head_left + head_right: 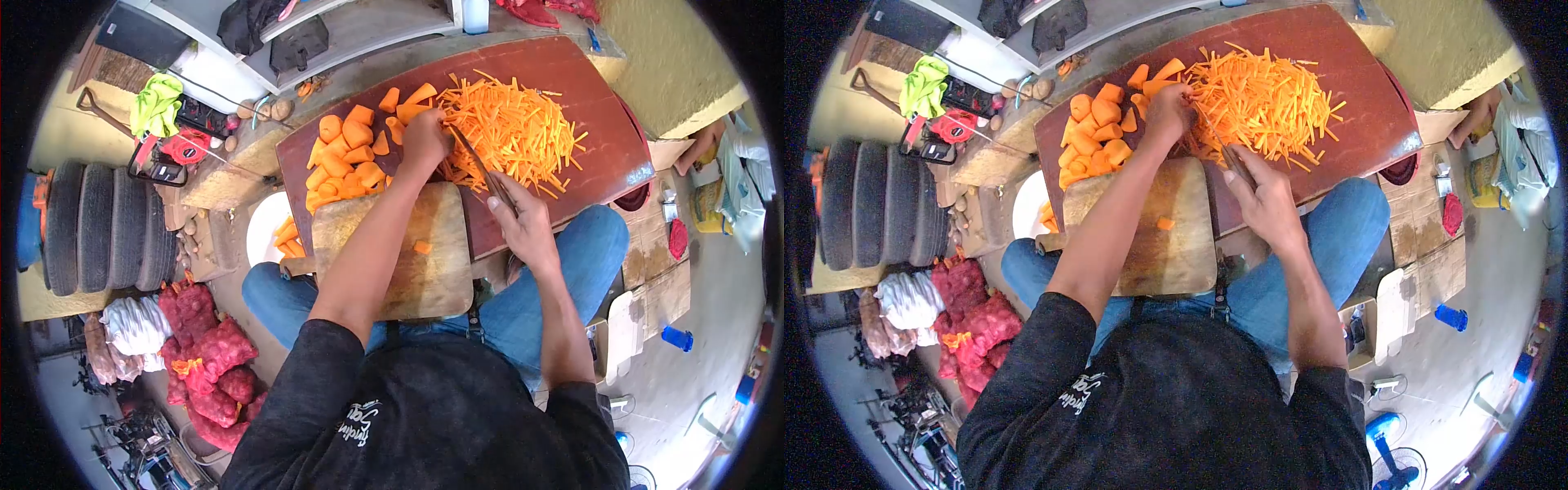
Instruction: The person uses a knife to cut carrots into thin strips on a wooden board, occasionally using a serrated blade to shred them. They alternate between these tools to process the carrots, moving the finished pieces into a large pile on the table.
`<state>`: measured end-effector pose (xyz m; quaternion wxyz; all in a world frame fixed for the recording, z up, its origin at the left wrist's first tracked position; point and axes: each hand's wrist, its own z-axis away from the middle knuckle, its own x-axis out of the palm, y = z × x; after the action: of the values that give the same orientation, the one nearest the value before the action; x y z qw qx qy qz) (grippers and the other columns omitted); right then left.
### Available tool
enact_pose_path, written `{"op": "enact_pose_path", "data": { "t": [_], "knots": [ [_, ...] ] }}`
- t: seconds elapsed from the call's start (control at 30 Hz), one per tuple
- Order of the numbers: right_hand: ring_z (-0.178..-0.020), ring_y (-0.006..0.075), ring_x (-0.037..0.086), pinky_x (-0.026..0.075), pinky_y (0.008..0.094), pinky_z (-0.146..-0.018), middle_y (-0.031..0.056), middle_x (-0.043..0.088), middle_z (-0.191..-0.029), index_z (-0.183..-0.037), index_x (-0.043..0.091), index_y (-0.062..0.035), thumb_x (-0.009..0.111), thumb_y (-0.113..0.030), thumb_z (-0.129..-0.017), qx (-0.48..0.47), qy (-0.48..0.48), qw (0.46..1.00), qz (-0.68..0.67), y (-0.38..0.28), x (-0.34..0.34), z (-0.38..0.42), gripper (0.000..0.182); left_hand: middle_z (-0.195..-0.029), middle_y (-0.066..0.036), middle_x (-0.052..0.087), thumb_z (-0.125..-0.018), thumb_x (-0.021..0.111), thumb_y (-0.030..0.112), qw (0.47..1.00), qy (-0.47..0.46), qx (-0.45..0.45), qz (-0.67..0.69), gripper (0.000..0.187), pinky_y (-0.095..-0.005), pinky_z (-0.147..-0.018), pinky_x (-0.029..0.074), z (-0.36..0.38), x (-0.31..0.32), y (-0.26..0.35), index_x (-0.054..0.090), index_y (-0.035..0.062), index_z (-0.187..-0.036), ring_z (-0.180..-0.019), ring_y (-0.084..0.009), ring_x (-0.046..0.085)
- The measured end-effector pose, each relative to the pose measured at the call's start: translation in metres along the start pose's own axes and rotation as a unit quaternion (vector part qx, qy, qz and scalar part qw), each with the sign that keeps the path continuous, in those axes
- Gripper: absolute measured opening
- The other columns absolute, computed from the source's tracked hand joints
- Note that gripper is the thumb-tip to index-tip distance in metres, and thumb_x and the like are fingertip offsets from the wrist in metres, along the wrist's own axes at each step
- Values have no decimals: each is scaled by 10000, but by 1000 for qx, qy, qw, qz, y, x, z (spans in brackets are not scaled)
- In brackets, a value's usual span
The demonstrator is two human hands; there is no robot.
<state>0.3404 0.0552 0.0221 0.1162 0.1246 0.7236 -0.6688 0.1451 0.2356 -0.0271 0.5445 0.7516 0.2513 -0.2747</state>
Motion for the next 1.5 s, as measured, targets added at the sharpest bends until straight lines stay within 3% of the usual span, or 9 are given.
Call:
{"op": "enact_pose_path", "data": {
  "t": [0.13,0.23,0.37,0.67,0.77,0.97,1.27,1.33,1.5],
  "knots": [
    [-1253,292,763,573,402,-1060,272,782,-1317,-1466,650,79,736,-124,-1064,-35,10,999,-12,5,1,0,459,-911,-256,787,-882,742,2,999,-7,-6,40,238,-468,-798,610,0,-3,-5,795,-8,-1114,-890,-388,798],
    [-1256,291,761,570,402,-1066,268,783,-1321,-1462,649,84,736,-126,-1063,-31,14,999,-13,1,0,0,458,-1061,-150,834,-881,820,-21,987,-18,-110,114,316,-385,-849,614,-2,-16,-2,824,22,-1194,-982,-249,814],
    [-1234,274,764,573,396,-1054,256,793,-1302,-1465,654,72,735,-126,-1063,5,5,1000,-3,-1,-1,-1,455,-1112,-121,829,-863,819,-77,993,-17,-84,80,422,-341,-810,634,4,-43,11,821,31,-1271,-923,-180,797],
    [-1115,159,729,581,350,-978,178,814,-1215,-1495,645,57,728,-128,-1083,67,5,997,-30,-2,-2,-1,459,-1043,-60,786,-855,830,-87,984,-2,-67,163,423,-299,-819,601,43,-57,-16,808,5,-1267,-905,-137,735],
    [-1055,146,716,585,348,-947,139,807,-1175,-1493,646,60,719,-122,-1086,76,1,996,-44,-3,-1,4,451,-1016,-66,773,-867,837,-64,981,0,-82,174,363,-303,-818,587,93,-74,-24,811,-8,-1224,-889,-148,720],
    [-693,26,527,459,235,-583,49,763,-1166,-1565,608,31,669,-72,-1097,126,-93,979,-129,-20,-3,41,482,-1029,-127,744,-892,837,-24,981,6,-115,156,281,-355,-827,579,200,-110,-6,805,-16,-1170,-930,-255,728],
    [-673,34,514,449,224,-597,14,695,-1031,-1558,602,53,689,-105,-1114,98,-219,969,-56,-53,25,111,480,-1041,-165,643,-827,778,-43,993,60,96,27,222,-485,-877,537,237,-115,-16,745,-4,-1043,-1007,-406,647],
    [-741,81,610,508,254,-673,69,740,-1082,-1548,605,60,692,-96,-1107,93,-230,968,-19,-67,28,109,476,-1043,-157,636,-806,770,-27,993,57,106,3,221,-493,-878,523,236,-117,-12,735,-4,-1023,-994,-401,627],
    [-1254,367,761,584,410,-1043,286,753,-1355,-1515,600,62,715,-124,-1089,37,-258,964,59,-87,28,97,479,-1029,-138,622,-774,774,25,992,28,102,-68,226,-490,-866,495,238,-123,-1,729,0,-994,-972,-376,592]
  ]
}}
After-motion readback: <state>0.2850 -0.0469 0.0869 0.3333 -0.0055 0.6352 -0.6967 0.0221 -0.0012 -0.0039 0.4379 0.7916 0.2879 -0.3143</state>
